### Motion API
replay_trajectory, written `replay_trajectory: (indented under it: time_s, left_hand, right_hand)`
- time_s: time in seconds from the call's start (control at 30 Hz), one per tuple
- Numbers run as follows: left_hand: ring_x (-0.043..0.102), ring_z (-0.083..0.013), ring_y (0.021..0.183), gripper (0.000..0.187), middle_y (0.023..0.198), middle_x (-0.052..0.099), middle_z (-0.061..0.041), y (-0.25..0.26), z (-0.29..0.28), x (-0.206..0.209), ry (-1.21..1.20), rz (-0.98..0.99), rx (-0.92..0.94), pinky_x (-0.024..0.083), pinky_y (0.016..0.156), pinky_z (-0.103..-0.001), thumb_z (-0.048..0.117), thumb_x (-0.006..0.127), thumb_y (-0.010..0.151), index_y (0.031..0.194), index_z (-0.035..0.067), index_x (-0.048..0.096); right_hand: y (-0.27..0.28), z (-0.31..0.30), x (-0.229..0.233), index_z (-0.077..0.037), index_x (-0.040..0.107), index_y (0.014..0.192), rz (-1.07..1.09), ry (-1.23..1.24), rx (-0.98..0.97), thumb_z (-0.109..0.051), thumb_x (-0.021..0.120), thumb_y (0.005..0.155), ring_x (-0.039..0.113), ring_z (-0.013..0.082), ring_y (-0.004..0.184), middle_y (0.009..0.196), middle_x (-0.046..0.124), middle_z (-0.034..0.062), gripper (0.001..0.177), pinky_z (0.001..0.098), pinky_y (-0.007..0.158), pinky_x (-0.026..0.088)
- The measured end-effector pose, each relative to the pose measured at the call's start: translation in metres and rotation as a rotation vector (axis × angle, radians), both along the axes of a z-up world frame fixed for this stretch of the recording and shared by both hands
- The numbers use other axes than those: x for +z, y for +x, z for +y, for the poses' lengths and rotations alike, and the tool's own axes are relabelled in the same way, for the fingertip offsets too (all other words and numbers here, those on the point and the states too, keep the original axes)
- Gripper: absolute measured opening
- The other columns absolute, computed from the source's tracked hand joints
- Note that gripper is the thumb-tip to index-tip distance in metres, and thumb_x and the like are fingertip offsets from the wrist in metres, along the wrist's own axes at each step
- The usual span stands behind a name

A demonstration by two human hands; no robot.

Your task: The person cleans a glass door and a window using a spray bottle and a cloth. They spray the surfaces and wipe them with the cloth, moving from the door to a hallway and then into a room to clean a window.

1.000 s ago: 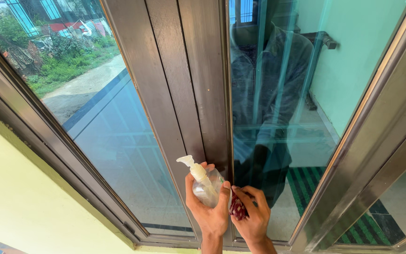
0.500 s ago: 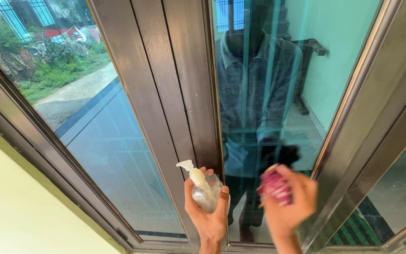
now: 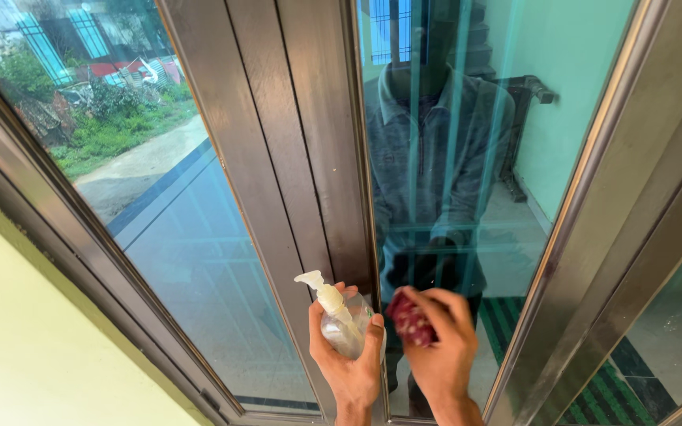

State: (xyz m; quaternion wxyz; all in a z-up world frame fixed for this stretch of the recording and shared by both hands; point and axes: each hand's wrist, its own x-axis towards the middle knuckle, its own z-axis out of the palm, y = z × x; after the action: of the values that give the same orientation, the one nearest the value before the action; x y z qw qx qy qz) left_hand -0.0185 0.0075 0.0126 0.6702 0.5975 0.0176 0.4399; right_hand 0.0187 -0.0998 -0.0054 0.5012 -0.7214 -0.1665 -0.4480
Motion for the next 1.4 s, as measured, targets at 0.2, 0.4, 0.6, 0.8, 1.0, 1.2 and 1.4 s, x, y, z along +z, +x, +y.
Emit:
replay_trajectory:
  time_s: [0.2,0.4,0.6,0.8,1.0,1.2,1.4]
  left_hand:
    - [0.070,-0.0189,0.090,0.056,0.118,0.072,-0.014,0.002,-0.001,-0.002,-0.030,0.072,-0.009,0.057,0.081,-0.035,0.002,0.076,0.074,0.127,0.003,0.057]
    - [0.070,-0.0216,0.095,0.058,0.118,0.071,-0.014,0.007,-0.001,-0.006,0.024,0.088,0.027,0.057,0.085,-0.038,0.003,0.078,0.072,0.126,0.004,0.057]
    - [0.071,-0.0218,0.093,0.060,0.116,0.072,-0.014,0.004,0.000,-0.005,0.010,0.139,0.024,0.057,0.085,-0.039,0.004,0.077,0.070,0.127,0.004,0.058]
    - [0.071,-0.0224,0.093,0.059,0.117,0.072,-0.013,0.005,-0.004,0.000,-0.008,0.125,0.016,0.058,0.085,-0.040,0.006,0.078,0.071,0.126,0.005,0.058]
    - [0.072,-0.0223,0.092,0.060,0.116,0.073,-0.012,0.003,-0.011,0.002,0.017,0.165,-0.006,0.056,0.085,-0.041,0.007,0.079,0.068,0.124,0.006,0.057]
    - [0.071,-0.0223,0.091,0.059,0.114,0.073,-0.013,0.004,-0.010,-0.004,0.013,0.150,0.001,0.055,0.086,-0.040,0.006,0.078,0.069,0.125,0.005,0.058]
    - [0.069,-0.0201,0.092,0.061,0.116,0.072,-0.010,0.003,-0.004,-0.004,0.022,0.164,0.016,0.056,0.084,-0.040,0.006,0.078,0.069,0.126,0.006,0.057]
  right_hand:
    - [0.000,-0.029,0.001,-0.007,0.072,0.117,-0.026,0.178,-0.003,0.009,0.078,0.063,0.070,0.0200,0.099,0.115,0.063,0.0104,0.057,0.0300,0.080,0.060]
    - [0.014,-0.065,0.014,-0.004,0.070,0.123,-0.039,0.269,-0.282,0.006,0.084,0.081,0.068,0.0221,0.106,0.116,0.063,0.0124,0.045,0.0322,0.094,0.055]
    - [0.010,-0.048,0.023,-0.001,0.070,0.117,-0.052,0.268,-0.257,0.006,0.085,0.081,0.069,0.0200,0.100,0.115,0.066,0.0112,0.039,0.0317,0.090,0.056]
    - [0.005,-0.036,0.023,0.002,0.072,0.112,0.001,0.333,-0.025,0.010,0.082,0.076,0.072,0.0201,0.095,0.111,0.068,0.0108,0.038,0.0305,0.081,0.061]
    - [0.004,-0.052,0.018,0.003,0.070,0.115,-0.066,0.323,-0.143,0.011,0.084,0.075,0.069,0.0214,0.107,0.119,0.064,0.0121,0.042,0.0318,0.095,0.057]
    - [0.013,-0.059,0.011,0.004,0.072,0.118,-0.079,0.299,-0.253,0.013,0.084,0.079,0.068,0.0223,0.107,0.121,0.063,0.0122,0.042,0.0323,0.093,0.058]
    - [0.013,-0.041,0.008,0.000,0.074,0.119,0.031,0.489,-0.109,0.011,0.081,0.081,0.070,0.0181,0.094,0.120,0.061,0.0085,0.041,0.0300,0.077,0.060]
